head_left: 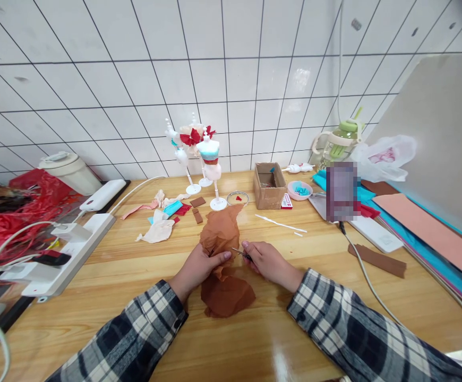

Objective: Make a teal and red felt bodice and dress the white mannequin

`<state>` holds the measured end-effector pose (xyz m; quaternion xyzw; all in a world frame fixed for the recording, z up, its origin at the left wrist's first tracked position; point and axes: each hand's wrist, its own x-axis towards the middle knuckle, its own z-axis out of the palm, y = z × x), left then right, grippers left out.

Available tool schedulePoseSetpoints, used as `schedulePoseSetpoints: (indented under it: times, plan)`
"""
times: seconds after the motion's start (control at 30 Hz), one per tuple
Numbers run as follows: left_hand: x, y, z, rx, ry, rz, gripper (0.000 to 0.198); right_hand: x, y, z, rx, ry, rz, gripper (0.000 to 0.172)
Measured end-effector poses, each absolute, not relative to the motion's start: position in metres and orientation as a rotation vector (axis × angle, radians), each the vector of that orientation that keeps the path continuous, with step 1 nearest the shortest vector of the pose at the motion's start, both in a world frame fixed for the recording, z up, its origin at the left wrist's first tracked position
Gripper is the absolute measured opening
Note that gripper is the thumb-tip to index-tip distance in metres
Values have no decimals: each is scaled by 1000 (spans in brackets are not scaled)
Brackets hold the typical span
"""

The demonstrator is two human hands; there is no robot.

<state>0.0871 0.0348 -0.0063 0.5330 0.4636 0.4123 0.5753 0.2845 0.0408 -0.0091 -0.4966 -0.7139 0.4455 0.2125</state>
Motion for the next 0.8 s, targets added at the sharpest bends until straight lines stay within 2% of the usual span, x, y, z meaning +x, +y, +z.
schedulePoseSetpoints:
  times: [0.57,0.8]
  plan:
    - [86,36,-9,1203,1072,992,64,287,44,-9,-1384,-1975,1250,51]
    - [87,35,-6,1230,1086,987,64,286,40,-6,-1452,-1926,1326,61]
